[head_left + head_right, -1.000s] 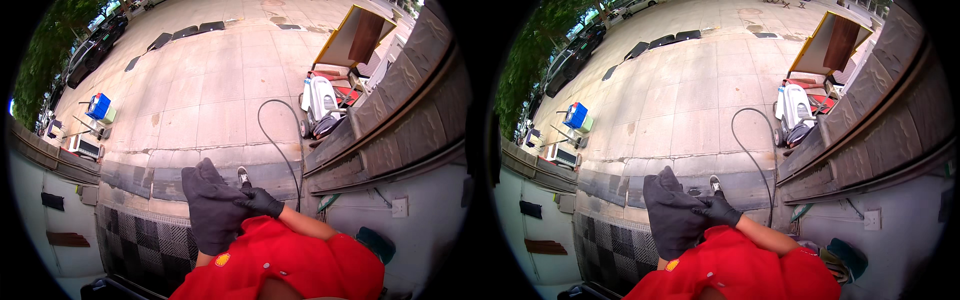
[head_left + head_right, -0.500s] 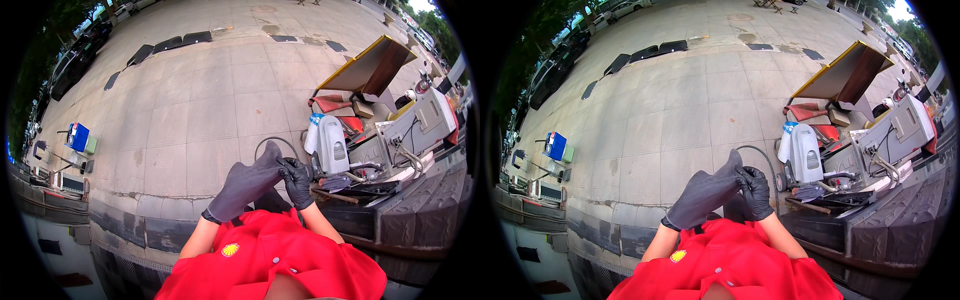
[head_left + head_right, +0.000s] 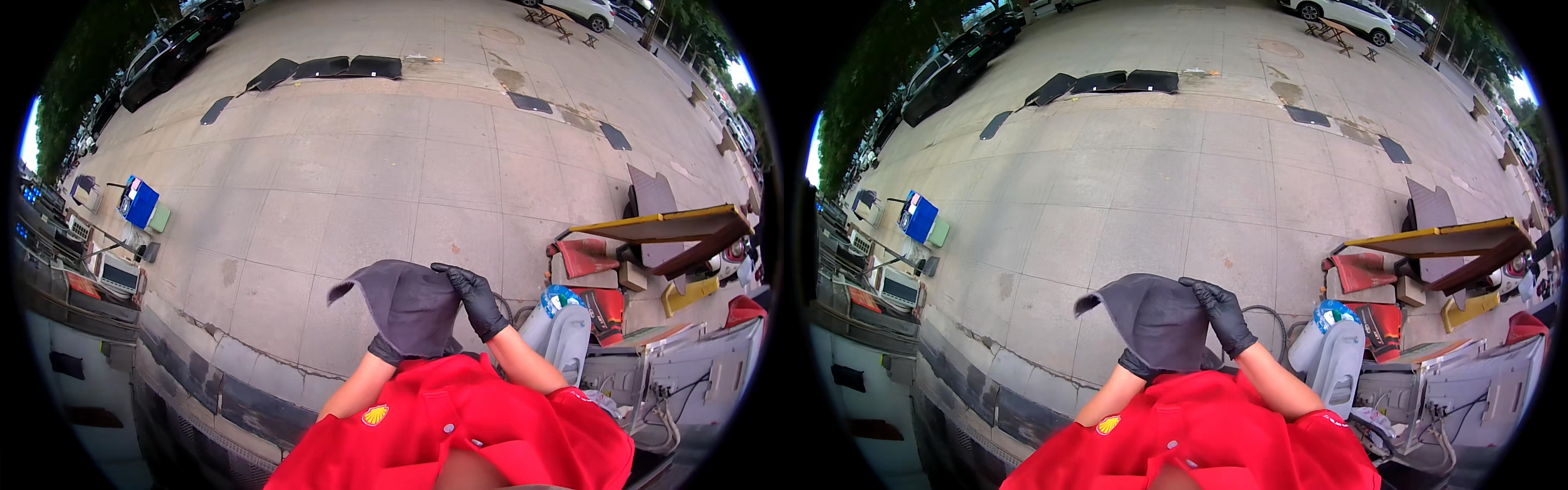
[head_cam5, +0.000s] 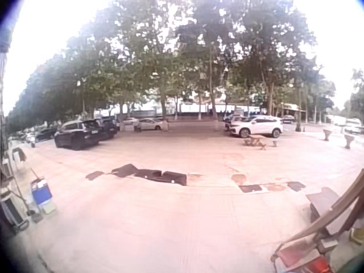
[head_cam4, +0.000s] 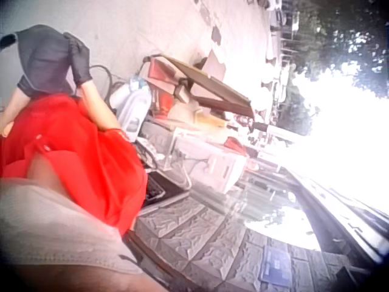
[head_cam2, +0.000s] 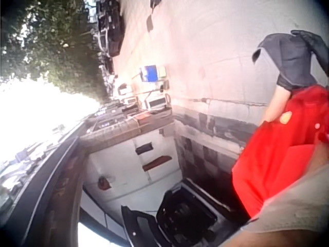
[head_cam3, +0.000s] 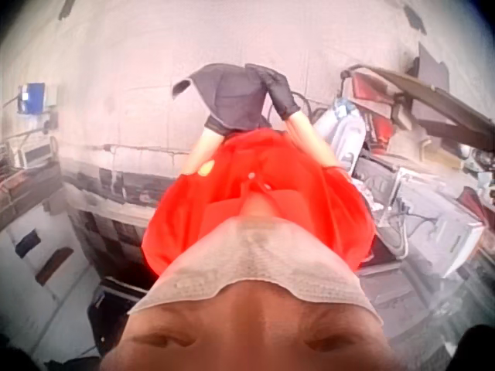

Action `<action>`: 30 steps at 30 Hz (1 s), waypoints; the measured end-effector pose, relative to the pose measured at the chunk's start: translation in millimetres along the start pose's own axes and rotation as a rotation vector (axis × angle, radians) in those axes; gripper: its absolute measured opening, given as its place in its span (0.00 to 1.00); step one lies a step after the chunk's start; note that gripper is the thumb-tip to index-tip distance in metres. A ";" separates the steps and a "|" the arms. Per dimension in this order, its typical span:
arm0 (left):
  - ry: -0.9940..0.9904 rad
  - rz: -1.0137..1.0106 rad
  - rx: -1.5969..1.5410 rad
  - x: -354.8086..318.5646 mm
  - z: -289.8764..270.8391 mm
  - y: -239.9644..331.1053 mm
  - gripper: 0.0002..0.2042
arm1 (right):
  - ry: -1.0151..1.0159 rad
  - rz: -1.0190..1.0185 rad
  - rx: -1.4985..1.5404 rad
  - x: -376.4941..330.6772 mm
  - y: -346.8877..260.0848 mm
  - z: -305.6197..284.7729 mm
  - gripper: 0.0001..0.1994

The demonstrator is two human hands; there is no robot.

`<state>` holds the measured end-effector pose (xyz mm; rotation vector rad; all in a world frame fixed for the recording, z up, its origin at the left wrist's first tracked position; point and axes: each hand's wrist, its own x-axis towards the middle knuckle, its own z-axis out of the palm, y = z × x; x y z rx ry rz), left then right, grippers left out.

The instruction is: The person wipes brown car floor mats with a gray cloth while wearing black gloves. They clean the mats on the sidewalk, then carry them into a garage and place them inside a blue car, adjusting them on the floor.

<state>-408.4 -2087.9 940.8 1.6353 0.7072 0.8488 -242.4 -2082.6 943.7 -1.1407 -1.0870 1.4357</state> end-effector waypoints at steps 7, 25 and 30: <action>-0.132 0.085 0.248 112.5 -119.8 -25.8 0.16 | -0.036 0.279 -0.017 169.0 15.4 -10.1 0.20; 0.519 -0.104 0.468 272.2 -428.5 -164.7 0.19 | -0.802 0.563 0.097 558.9 37.7 50.4 0.36; 0.734 0.125 -0.328 342.2 -533.8 -207.6 0.24 | -0.813 0.550 0.694 719.6 -23.5 103.6 0.28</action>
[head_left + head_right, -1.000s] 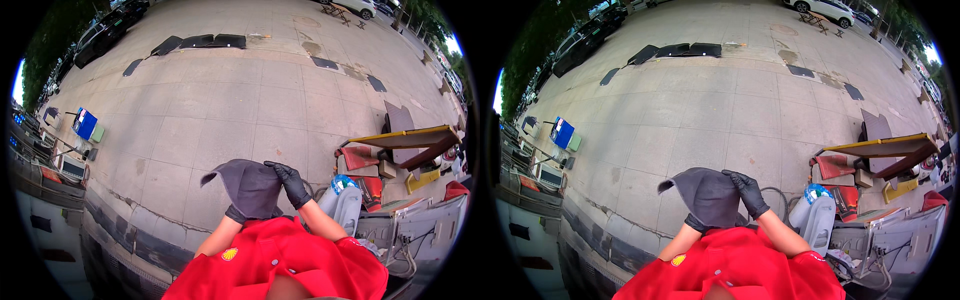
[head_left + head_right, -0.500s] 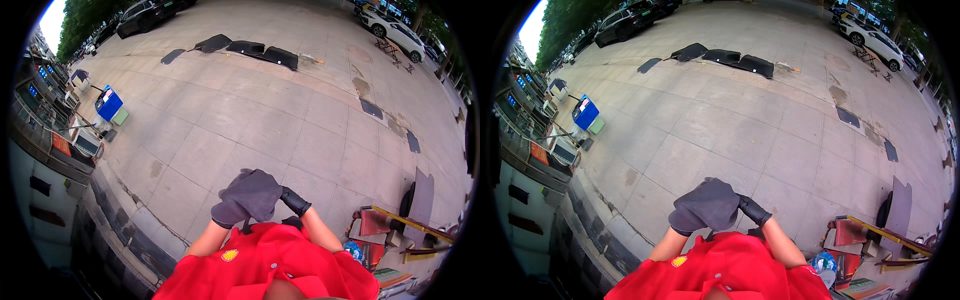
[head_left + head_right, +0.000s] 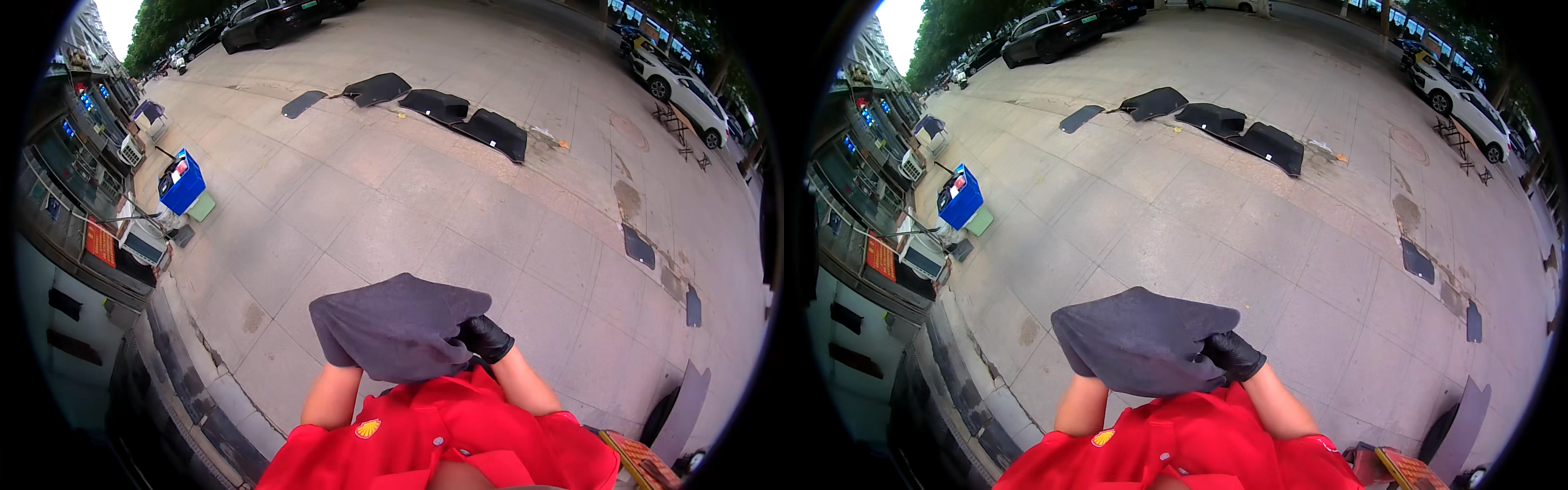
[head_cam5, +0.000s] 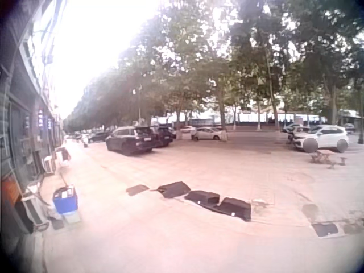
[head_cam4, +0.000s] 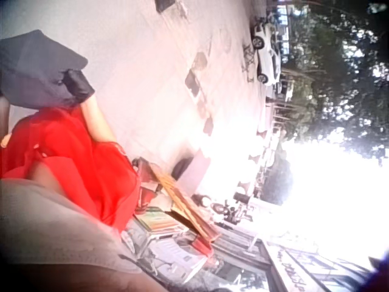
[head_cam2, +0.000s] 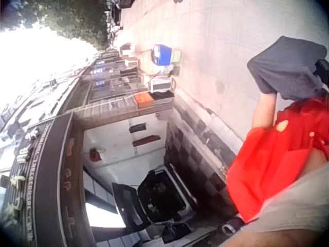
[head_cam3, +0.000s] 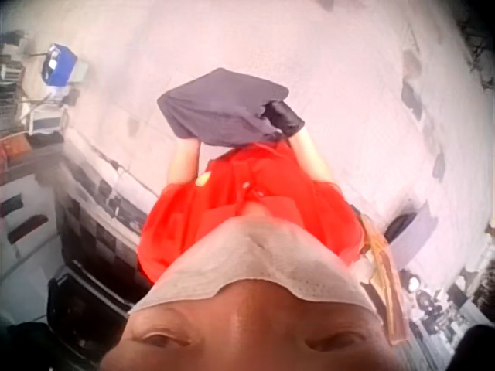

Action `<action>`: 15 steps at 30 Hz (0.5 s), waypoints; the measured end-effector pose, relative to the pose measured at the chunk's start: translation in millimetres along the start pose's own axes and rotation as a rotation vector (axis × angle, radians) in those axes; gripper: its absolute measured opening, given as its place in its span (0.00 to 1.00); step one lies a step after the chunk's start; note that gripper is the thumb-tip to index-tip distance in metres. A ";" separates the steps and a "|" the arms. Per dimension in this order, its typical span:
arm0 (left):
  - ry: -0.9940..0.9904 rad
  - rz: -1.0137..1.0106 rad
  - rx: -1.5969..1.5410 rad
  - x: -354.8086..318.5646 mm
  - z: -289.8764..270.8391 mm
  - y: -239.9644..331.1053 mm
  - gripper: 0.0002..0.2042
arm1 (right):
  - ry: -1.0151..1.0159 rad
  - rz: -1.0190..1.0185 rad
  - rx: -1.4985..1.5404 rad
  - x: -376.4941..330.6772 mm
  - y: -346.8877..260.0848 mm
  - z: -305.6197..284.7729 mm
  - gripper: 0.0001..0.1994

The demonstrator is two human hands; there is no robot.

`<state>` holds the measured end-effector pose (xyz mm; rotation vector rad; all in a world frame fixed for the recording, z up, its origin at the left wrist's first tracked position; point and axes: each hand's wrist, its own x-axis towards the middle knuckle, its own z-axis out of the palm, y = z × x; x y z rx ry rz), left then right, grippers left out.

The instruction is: The person wipes brown car floor mats with a gray cloth while wearing black gloves. They clean the mats on the sidewalk, then carry them into a garage and place them inside a blue car, adjusting them on the floor.

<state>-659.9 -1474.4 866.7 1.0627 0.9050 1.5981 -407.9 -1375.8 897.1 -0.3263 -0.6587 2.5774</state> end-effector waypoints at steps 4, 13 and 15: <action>0.012 -0.045 1.354 88.0 -45.0 -10.8 0.25 | 0.204 -0.005 0.005 125.2 -70.8 -44.8 0.23; -0.289 -0.456 1.338 298.6 -124.8 40.0 0.22 | 0.074 0.292 -1.312 385.9 -207.3 -143.7 0.40; -0.297 -0.616 1.299 341.7 -177.7 27.0 0.22 | -0.290 0.171 -1.660 434.9 -240.3 -127.6 0.34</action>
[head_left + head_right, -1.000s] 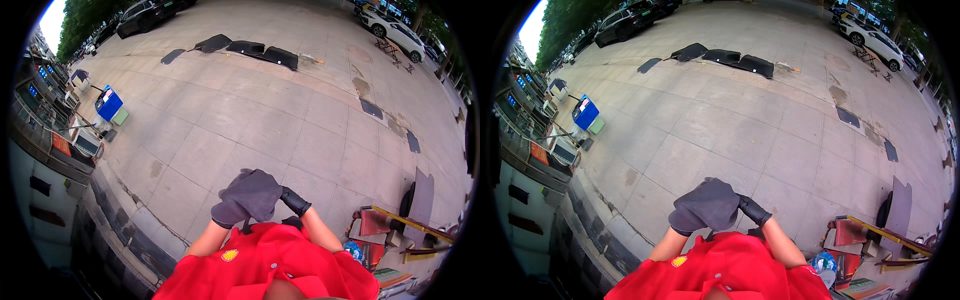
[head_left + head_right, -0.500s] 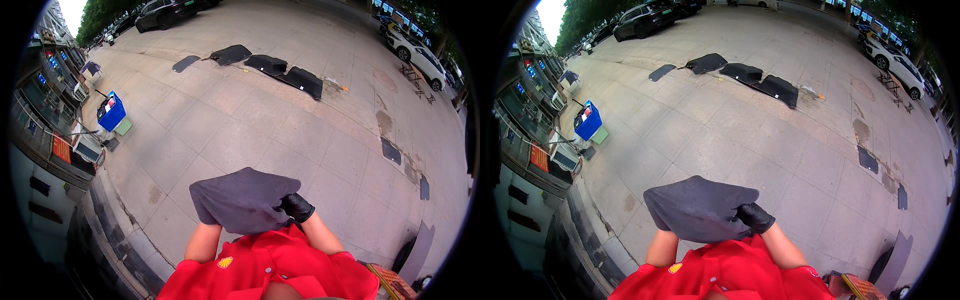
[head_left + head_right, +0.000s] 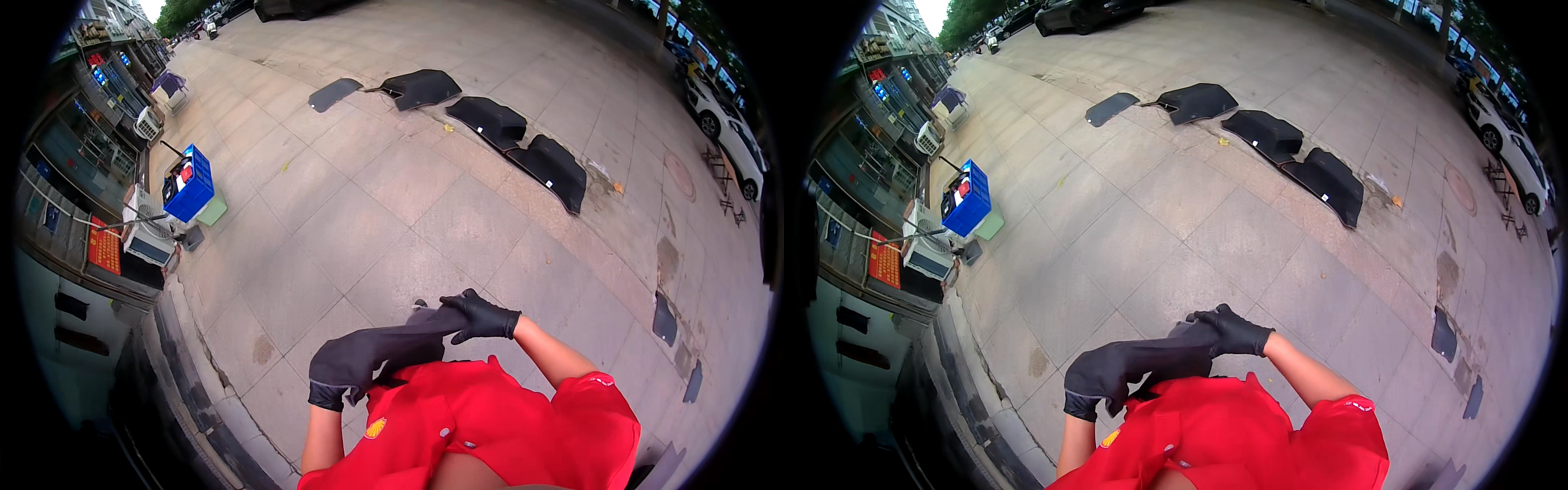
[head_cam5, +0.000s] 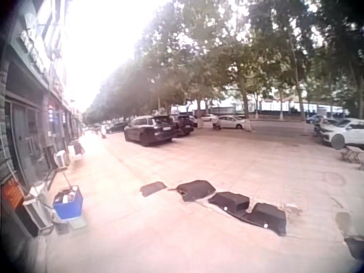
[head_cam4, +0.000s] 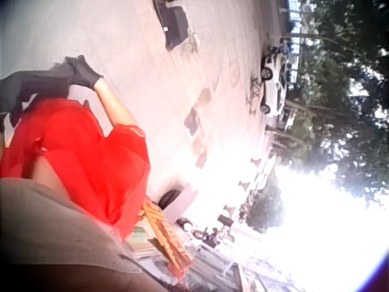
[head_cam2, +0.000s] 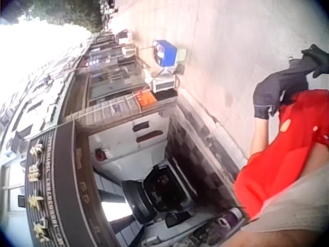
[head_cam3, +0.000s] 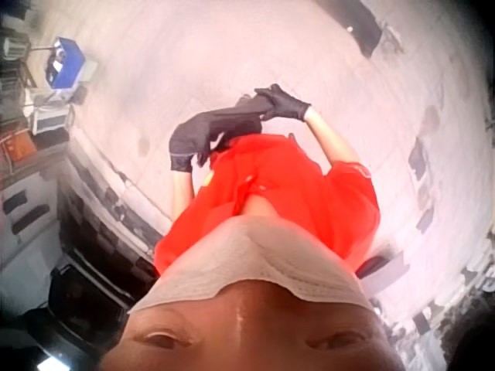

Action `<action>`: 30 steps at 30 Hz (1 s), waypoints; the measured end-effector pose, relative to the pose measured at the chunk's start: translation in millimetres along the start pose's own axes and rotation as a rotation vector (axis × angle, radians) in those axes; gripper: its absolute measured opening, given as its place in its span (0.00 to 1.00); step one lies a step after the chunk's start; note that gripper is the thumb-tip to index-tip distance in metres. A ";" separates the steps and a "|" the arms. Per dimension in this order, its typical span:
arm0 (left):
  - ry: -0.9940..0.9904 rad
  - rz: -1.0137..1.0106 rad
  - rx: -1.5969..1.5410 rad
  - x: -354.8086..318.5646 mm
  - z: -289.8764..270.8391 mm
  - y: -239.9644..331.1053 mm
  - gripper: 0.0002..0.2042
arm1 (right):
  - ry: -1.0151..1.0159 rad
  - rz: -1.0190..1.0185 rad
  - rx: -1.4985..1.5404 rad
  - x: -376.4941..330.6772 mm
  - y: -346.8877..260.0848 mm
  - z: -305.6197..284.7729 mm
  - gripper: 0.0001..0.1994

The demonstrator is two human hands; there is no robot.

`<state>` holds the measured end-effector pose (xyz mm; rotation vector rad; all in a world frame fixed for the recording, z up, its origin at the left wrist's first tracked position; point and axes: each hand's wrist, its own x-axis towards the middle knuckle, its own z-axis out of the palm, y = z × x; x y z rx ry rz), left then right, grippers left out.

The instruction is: The person wipes brown car floor mats with a gray cloth while wearing black gloves. They clean the mats on the sidewalk, then carry them into a garage and place them inside a blue car, adjusting them on the floor.

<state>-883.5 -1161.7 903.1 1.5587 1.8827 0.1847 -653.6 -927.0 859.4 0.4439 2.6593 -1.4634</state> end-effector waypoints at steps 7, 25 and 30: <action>0.305 0.419 0.057 215.6 -180.3 -47.8 0.25 | -0.134 -0.244 -0.093 93.4 21.9 -243.0 0.10; 0.280 -0.750 -1.428 752.4 -243.2 -416.1 0.18 | 0.463 0.504 1.069 528.4 305.8 -534.0 0.11; 0.401 -1.428 -1.853 759.8 -193.3 -417.4 0.24 | 0.500 0.591 1.074 629.4 380.6 -608.9 0.11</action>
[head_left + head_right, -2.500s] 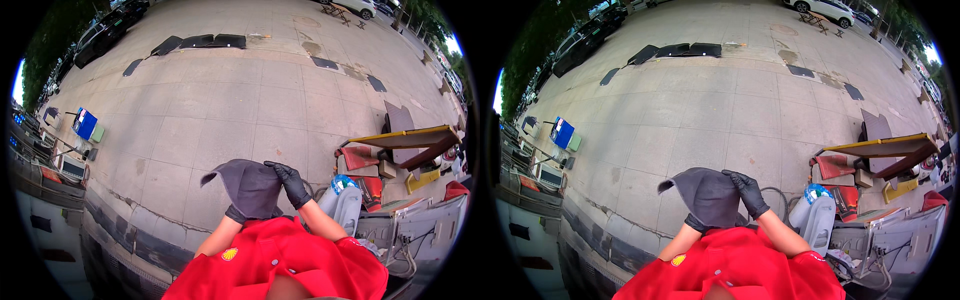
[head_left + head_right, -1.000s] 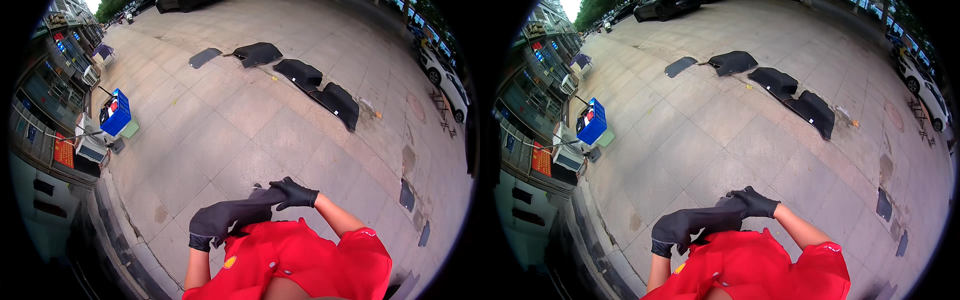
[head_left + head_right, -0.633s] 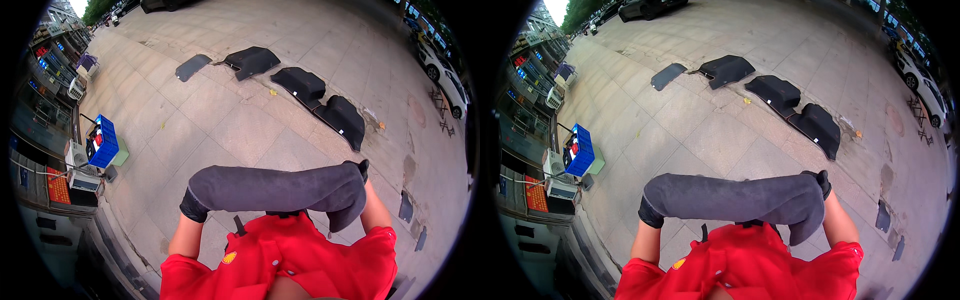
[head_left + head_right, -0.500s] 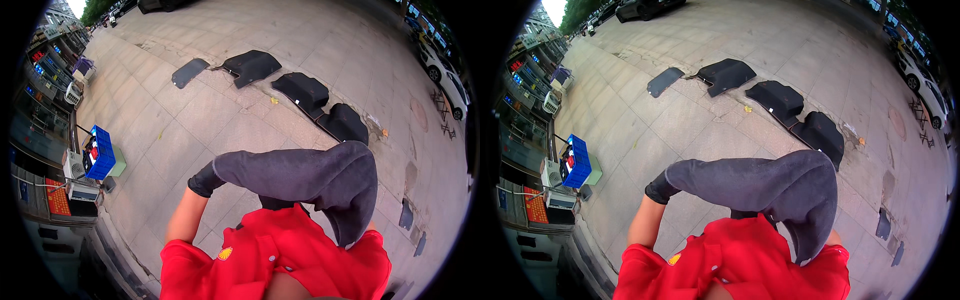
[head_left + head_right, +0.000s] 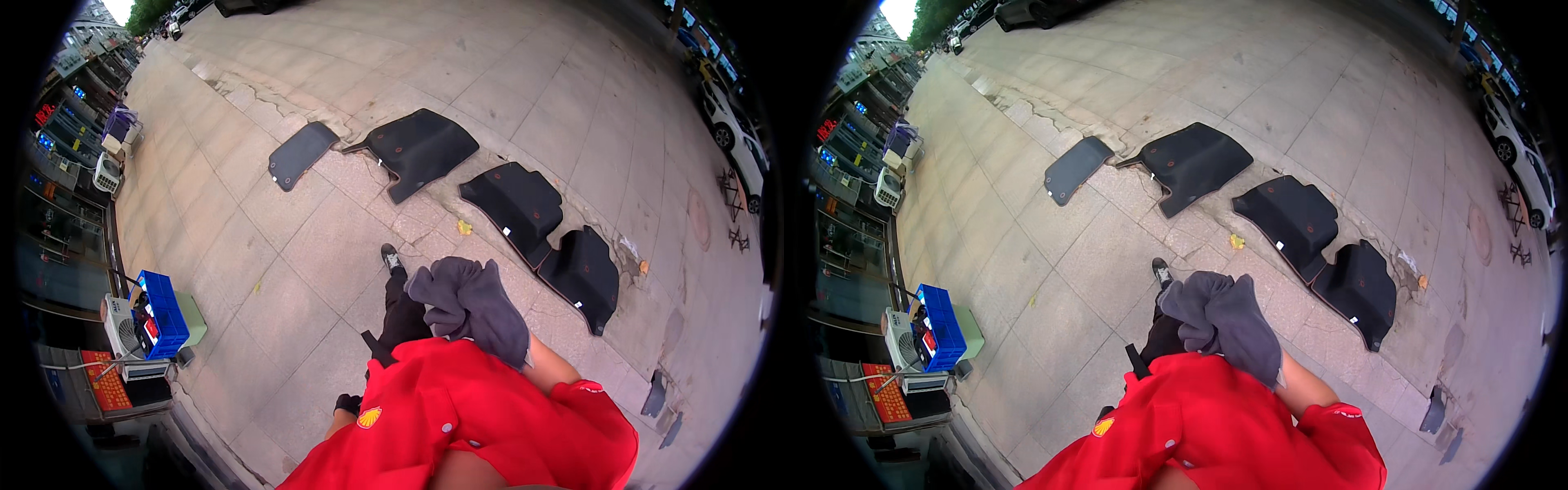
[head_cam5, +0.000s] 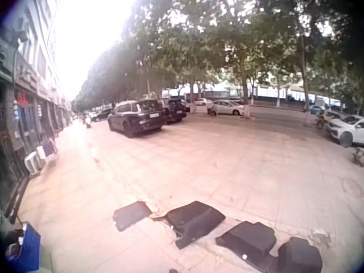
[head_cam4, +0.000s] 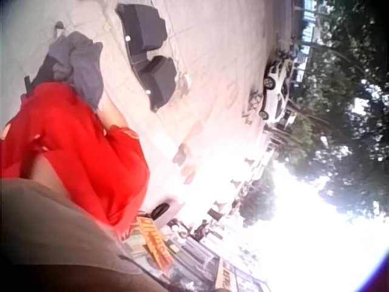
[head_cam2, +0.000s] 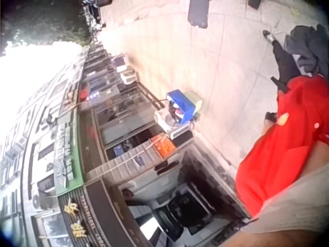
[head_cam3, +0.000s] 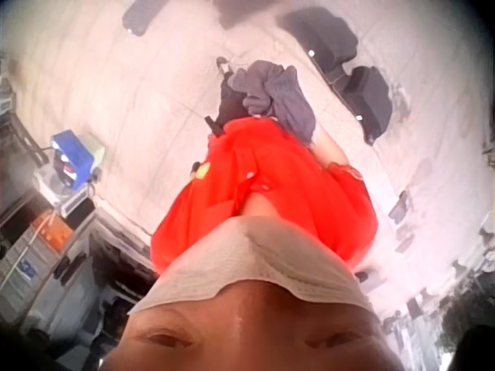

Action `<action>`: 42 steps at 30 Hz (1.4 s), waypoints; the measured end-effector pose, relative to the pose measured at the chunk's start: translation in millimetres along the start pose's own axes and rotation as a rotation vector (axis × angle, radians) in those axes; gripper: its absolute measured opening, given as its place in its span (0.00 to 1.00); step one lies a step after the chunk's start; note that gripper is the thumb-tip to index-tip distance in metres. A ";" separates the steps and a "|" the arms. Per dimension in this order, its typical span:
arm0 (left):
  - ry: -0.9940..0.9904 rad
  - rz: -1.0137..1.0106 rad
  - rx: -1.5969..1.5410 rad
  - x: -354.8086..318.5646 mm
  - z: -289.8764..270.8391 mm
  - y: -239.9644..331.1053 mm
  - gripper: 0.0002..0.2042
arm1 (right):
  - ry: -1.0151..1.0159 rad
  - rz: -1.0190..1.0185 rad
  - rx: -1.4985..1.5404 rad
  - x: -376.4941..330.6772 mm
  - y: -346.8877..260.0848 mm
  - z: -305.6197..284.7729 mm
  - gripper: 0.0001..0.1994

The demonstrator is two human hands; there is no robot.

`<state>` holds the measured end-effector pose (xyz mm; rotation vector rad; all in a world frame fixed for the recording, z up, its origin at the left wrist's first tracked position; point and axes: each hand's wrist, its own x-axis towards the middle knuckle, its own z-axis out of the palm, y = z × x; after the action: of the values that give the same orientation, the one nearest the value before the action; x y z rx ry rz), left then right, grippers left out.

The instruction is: The person wipes brown car floor mats with a gray cloth while wearing black gloves. They clean the mats on the sidewalk, then carry them into a garage and place them inside a blue car, adjusting them on the floor.

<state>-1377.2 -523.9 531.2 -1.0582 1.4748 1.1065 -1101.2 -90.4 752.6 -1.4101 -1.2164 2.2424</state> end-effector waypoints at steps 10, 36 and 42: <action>-0.134 0.159 0.160 98.4 311.0 325.6 0.23 | 0.243 0.132 0.059 290.6 -125.9 14.0 0.12; -0.381 -0.005 0.452 336.7 916.5 520.7 0.55 | 0.629 0.490 -0.064 580.5 -104.4 -54.5 0.13; -0.868 0.068 -0.051 201.0 1010.5 583.2 0.23 | 0.584 0.349 -0.147 554.8 -175.7 -46.4 0.13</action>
<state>-1776.5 565.0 293.5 -0.4397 0.7847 1.4108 -1386.7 361.9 518.5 -2.2698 -0.9995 1.7276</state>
